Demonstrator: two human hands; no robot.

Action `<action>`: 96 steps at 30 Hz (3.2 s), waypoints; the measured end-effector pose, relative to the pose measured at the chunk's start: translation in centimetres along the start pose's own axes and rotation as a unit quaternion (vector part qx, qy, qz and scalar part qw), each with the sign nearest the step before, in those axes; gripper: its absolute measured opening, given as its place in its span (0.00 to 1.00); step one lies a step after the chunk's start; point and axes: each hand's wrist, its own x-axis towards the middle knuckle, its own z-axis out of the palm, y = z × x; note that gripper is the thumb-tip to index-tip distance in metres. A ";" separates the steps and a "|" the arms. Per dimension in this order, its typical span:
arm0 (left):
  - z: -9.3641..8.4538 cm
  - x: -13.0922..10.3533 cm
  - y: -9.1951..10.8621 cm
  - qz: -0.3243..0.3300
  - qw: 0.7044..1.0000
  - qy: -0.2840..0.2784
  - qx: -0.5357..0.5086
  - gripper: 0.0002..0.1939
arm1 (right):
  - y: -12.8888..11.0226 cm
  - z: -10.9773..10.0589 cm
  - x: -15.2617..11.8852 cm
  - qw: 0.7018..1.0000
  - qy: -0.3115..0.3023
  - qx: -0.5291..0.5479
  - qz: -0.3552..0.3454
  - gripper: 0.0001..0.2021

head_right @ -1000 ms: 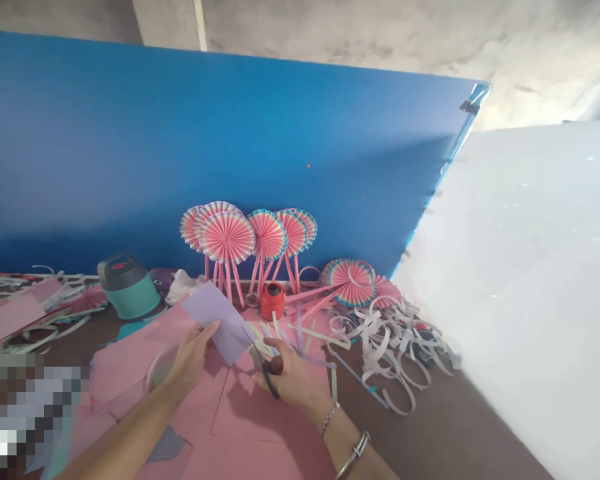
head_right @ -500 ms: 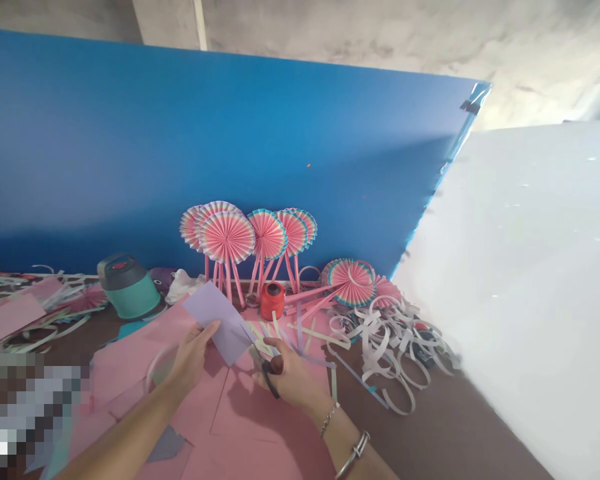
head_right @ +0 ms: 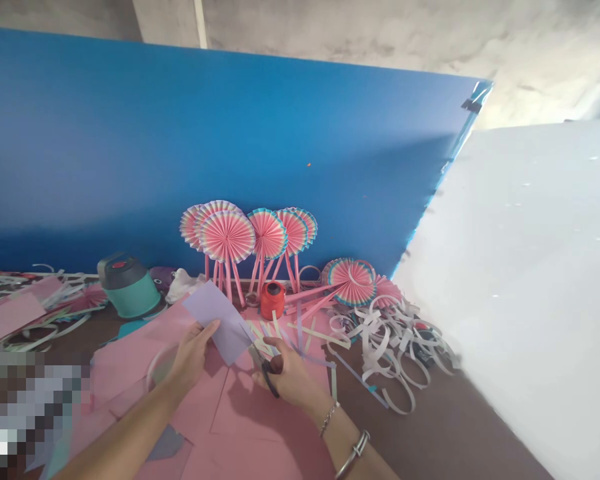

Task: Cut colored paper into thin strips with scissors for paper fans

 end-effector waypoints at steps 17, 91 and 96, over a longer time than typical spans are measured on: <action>-0.1 0.1 0.0 0.008 1.000 0.003 0.010 0.19 | 0.8 -0.1 0.3 1.000 0.008 -0.016 0.003 0.32; 0.2 -0.9 -0.2 -0.052 0.996 -0.067 0.033 0.16 | 1.1 0.3 0.4 0.999 0.037 -0.023 -0.031 0.34; 0.4 -1.0 -0.1 -0.058 0.991 -0.120 0.025 0.17 | 1.5 0.4 0.4 0.998 0.031 -0.032 -0.044 0.33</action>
